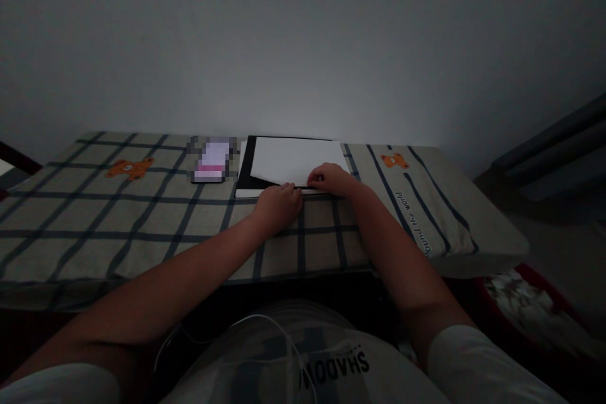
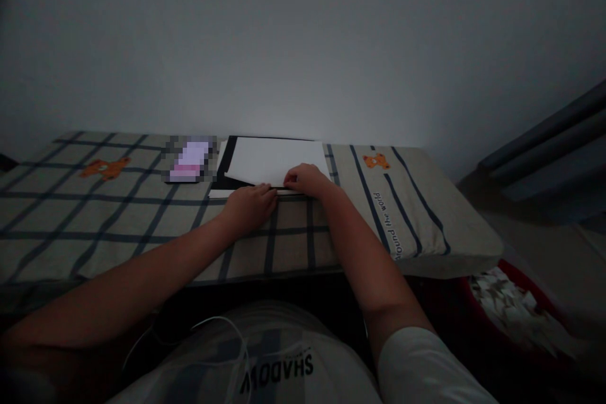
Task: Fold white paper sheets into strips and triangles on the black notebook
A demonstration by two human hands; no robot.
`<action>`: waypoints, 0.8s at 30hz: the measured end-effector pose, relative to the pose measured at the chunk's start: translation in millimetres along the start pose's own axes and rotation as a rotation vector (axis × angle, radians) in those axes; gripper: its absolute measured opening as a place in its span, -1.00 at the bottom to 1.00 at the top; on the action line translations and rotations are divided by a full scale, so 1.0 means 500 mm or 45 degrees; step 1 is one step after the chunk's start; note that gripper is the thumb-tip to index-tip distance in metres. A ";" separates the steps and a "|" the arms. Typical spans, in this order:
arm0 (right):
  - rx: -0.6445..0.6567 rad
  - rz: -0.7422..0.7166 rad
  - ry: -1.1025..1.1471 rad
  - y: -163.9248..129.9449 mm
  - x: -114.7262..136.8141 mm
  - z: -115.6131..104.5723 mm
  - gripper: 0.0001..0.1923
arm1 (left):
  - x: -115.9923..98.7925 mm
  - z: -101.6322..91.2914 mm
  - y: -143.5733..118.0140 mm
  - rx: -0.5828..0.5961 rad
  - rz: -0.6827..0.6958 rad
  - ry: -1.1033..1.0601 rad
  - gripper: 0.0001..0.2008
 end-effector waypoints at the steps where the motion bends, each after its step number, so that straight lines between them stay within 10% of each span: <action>1: 0.000 -0.003 -0.009 0.000 0.001 0.000 -0.82 | 0.004 0.001 -0.003 0.007 -0.013 -0.001 -0.65; 24: -0.010 -0.034 0.005 -0.001 0.000 0.000 -0.81 | 0.042 0.009 -0.049 0.082 -0.185 -0.080 -0.61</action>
Point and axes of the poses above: each hand's wrist, its own y-axis towards the middle knuckle, its own z-axis out of the palm, x = y × z, the point moved 5 cm from there along y, towards the middle knuckle, and after that the axes turned 8 degrees about z, right-handed, at the moved point
